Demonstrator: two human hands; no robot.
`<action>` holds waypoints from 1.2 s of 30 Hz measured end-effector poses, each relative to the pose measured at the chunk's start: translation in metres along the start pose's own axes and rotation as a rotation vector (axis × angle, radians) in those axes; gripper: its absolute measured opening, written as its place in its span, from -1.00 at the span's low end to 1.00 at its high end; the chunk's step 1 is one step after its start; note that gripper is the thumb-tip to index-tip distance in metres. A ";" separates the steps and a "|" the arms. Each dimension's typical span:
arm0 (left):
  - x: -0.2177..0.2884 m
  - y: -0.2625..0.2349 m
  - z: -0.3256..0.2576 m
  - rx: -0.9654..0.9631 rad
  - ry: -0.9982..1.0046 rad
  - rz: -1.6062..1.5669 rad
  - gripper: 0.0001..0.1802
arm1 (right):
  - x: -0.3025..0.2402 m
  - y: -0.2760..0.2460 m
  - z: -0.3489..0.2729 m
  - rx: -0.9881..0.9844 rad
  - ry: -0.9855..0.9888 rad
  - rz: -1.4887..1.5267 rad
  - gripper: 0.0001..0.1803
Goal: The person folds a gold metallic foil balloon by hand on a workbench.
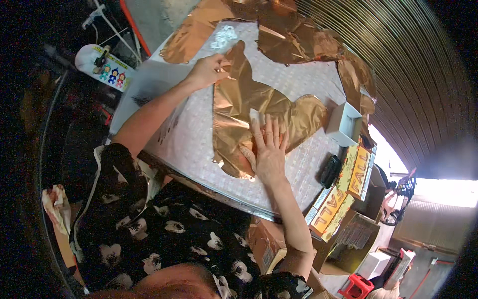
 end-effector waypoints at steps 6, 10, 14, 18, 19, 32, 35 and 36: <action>-0.040 -0.086 0.001 0.113 0.186 -0.111 -0.73 | -0.035 0.026 -0.015 -0.109 0.031 -0.082 -0.12; -0.073 -0.160 0.007 0.211 0.227 0.369 -0.75 | -0.047 0.027 -0.021 -0.127 0.092 -0.105 -0.15; -0.115 -0.184 0.009 0.076 0.268 0.236 -0.77 | -0.065 0.025 -0.028 -0.134 0.159 -0.147 -0.15; -0.134 -0.177 0.017 -0.004 0.320 0.074 -0.73 | -0.073 0.023 -0.035 -0.205 0.161 -0.131 -0.14; -0.132 -0.172 0.019 -0.020 0.345 0.126 -0.70 | -0.072 0.021 -0.036 -0.220 0.174 -0.109 -0.13; -0.139 -0.166 0.027 -0.011 0.352 0.219 -0.62 | -0.085 0.009 0.174 0.238 -0.115 0.171 -0.72; -0.141 -0.164 0.027 -0.025 0.347 0.181 -0.63 | -0.079 0.037 0.225 0.119 -0.163 0.183 -0.83; -0.141 -0.164 0.027 -0.023 0.345 0.181 -0.63 | -0.081 0.041 0.231 0.118 -0.165 0.182 -0.83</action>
Point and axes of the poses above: each hand's wrist, its own z-axis towards the middle knuckle, its own y-axis out of the palm, x = y × z, the point moved 4 cm from there along z, towards the middle knuckle, and after that the axes turned 8 degrees about y, right-handed, at the moved point
